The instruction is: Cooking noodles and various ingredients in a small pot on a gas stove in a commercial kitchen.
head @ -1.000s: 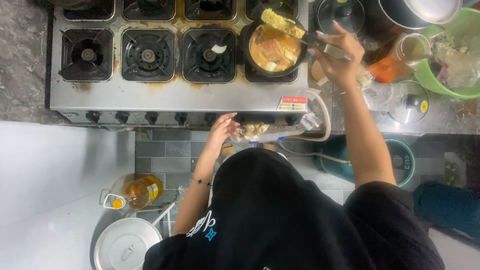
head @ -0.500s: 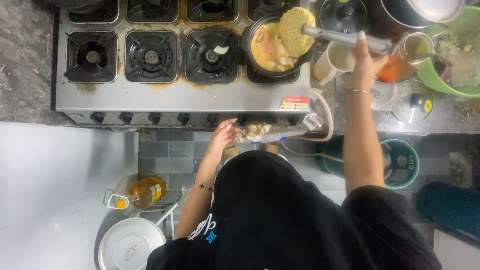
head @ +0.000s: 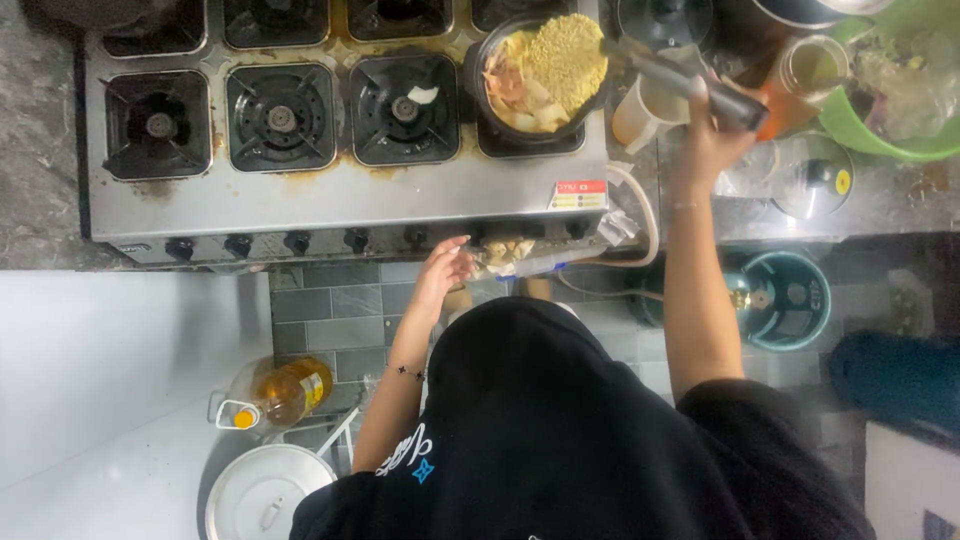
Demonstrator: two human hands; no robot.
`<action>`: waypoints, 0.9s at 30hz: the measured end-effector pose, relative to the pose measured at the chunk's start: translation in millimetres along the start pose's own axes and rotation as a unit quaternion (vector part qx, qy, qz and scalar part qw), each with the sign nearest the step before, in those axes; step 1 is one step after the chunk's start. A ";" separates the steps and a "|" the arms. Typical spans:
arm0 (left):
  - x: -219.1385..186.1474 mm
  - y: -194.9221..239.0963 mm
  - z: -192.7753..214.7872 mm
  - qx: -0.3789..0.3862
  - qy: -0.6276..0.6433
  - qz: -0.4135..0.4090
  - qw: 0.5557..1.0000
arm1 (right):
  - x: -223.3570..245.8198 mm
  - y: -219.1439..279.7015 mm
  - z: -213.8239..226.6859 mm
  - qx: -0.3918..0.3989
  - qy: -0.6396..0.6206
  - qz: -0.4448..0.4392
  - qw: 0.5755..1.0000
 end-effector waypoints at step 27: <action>-3.1 23.4 40.4 -0.046 0.028 -0.016 0.998 | 19.1 54.9 -46.0 0.083 0.201 0.116 0.969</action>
Point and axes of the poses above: each hand's wrist, its own y-axis away from the middle knuckle, its own z-axis out of the back of the hand, x = y × z, the point moved 7 cm from there along -y, towards the middle knuckle, and after that the axes turned 2 degrees about y, right-handed, at the moved point
